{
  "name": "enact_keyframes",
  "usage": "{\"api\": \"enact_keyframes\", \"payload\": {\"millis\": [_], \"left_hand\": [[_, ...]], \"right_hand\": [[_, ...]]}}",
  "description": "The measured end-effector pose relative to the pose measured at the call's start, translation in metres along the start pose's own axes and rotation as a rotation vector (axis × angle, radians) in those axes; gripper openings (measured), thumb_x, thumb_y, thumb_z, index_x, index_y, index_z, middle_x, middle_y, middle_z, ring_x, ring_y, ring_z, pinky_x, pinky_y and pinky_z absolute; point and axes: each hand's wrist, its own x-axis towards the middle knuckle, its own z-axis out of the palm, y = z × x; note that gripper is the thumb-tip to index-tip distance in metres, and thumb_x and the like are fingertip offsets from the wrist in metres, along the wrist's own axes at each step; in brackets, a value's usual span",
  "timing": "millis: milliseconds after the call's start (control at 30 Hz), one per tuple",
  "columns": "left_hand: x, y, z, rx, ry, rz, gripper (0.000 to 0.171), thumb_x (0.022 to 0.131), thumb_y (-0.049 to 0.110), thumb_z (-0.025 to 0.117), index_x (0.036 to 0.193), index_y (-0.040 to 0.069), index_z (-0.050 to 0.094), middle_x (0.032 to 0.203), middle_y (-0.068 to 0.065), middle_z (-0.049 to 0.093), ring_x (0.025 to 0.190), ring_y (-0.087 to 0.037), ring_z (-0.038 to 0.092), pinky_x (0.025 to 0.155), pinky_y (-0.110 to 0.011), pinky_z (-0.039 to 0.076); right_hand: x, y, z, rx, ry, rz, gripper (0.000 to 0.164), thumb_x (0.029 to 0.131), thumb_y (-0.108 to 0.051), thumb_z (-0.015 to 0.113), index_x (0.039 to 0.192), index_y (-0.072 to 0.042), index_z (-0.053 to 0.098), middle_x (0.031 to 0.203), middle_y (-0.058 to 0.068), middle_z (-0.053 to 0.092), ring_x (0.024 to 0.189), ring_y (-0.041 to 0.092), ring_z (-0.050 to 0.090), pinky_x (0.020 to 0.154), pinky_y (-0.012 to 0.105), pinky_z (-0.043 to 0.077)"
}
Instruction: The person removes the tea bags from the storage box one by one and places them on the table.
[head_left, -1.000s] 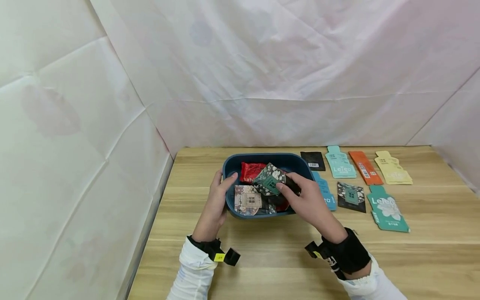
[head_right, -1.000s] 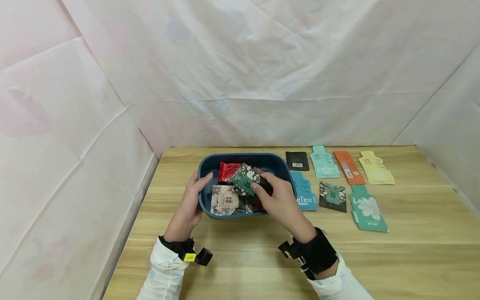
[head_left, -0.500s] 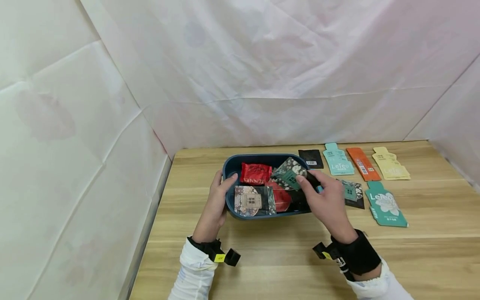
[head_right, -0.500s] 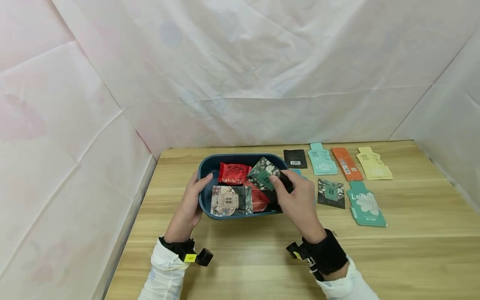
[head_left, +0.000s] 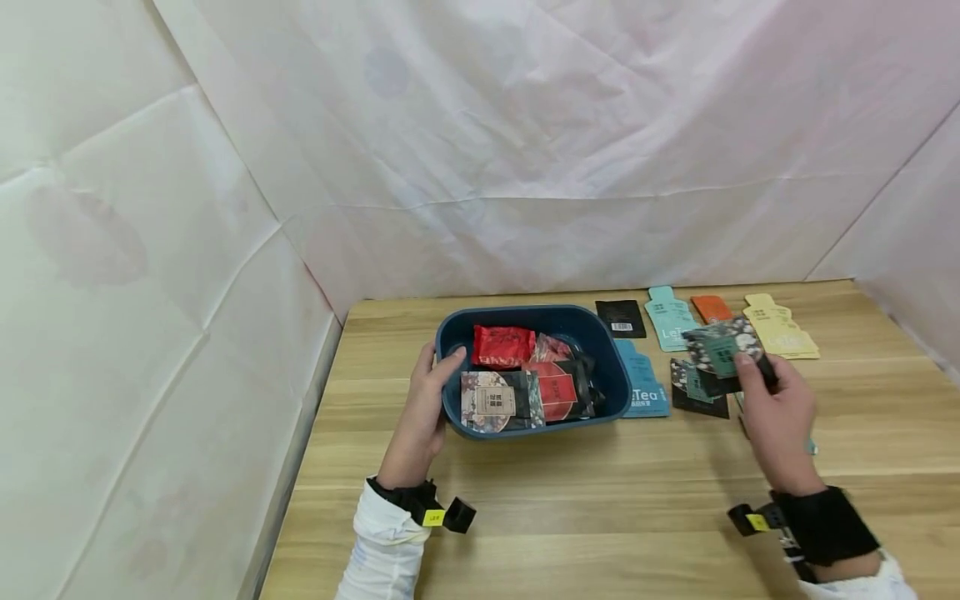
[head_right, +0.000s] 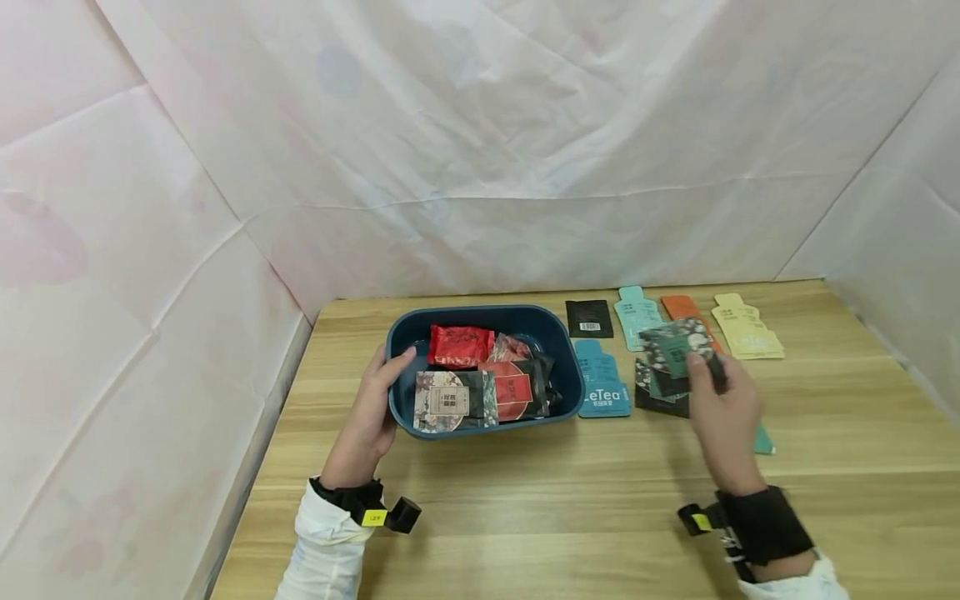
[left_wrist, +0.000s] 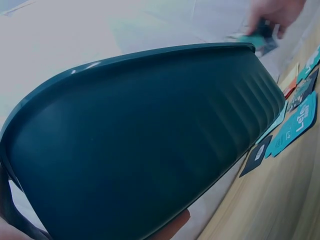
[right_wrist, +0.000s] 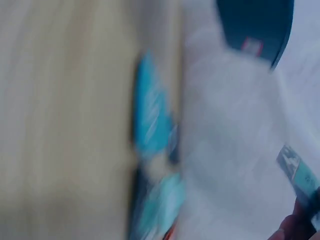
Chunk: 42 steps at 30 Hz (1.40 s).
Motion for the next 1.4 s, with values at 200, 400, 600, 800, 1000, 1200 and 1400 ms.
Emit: {"api": "enact_keyframes", "payload": {"millis": [200,400,600,800,1000,1200,1400], "left_hand": [[0.000,0.002,0.000,0.011,0.009,-0.013,0.054,0.096,0.033,0.056,0.143,0.015,0.036,0.142,-0.013,0.040,0.124,-0.029,0.043,0.102,-0.046,0.041],[-0.001,0.002,-0.001,0.007,0.001,-0.005,0.054,0.097,0.032,0.056,0.143,0.014,0.035,0.144,-0.014,0.038,0.127,-0.030,0.041,0.103,-0.046,0.041],[-0.002,0.002,-0.004,-0.013,0.006,0.012,0.054,0.098,0.029,0.054,0.143,0.010,0.034,0.145,-0.015,0.037,0.130,-0.031,0.036,0.108,-0.047,0.035],[-0.001,0.004,-0.003,-0.041,-0.009,0.031,0.053,0.098,0.028,0.054,0.143,0.010,0.033,0.145,-0.015,0.037,0.131,-0.031,0.037,0.108,-0.048,0.035],[-0.001,0.003,-0.002,-0.057,-0.014,0.037,0.053,0.098,0.027,0.053,0.144,0.012,0.032,0.147,-0.015,0.036,0.135,-0.034,0.034,0.109,-0.048,0.035],[-0.003,0.002,-0.002,-0.058,-0.019,0.045,0.054,0.098,0.027,0.053,0.146,0.012,0.031,0.147,-0.015,0.035,0.134,-0.033,0.036,0.108,-0.046,0.036],[-0.003,0.003,-0.002,-0.058,-0.025,0.052,0.054,0.098,0.028,0.054,0.145,0.013,0.032,0.147,-0.015,0.035,0.134,-0.031,0.038,0.105,-0.042,0.040]], "right_hand": [[0.037,0.047,-0.055,0.195,-0.026,0.339,0.013,0.091,-0.025,0.068,0.085,-0.014,0.063,0.068,-0.013,0.055,0.061,0.004,0.047,0.049,0.017,0.039],[0.063,0.084,-0.094,-0.140,-0.083,0.481,0.043,0.094,-0.028,0.062,0.126,0.001,0.058,0.067,-0.026,0.049,0.056,-0.007,0.051,0.049,0.017,0.048],[0.072,0.101,-0.112,-0.537,-0.209,0.392,0.061,0.098,-0.031,0.052,0.137,0.014,0.042,0.104,0.032,0.059,0.084,0.025,0.056,0.071,0.034,0.042],[0.073,0.114,-0.123,-0.697,-0.286,0.215,0.045,0.094,-0.028,0.057,0.099,0.017,0.060,0.084,0.031,0.060,0.083,0.042,0.048,0.071,0.044,0.028],[0.077,0.121,-0.121,-0.832,-0.282,0.273,0.040,0.090,-0.025,0.063,0.095,0.014,0.058,0.094,0.032,0.051,0.088,0.045,0.042,0.066,0.047,0.035],[0.079,0.115,-0.109,-0.846,-0.212,0.374,0.063,0.090,-0.021,0.060,0.135,0.012,0.032,0.140,0.045,0.010,0.123,0.060,0.018,0.078,0.068,0.034],[0.076,0.092,-0.093,-0.802,-0.245,0.230,0.061,0.091,-0.029,0.058,0.133,0.010,0.039,0.136,0.046,0.016,0.120,0.063,0.020,0.071,0.066,0.032]]}}
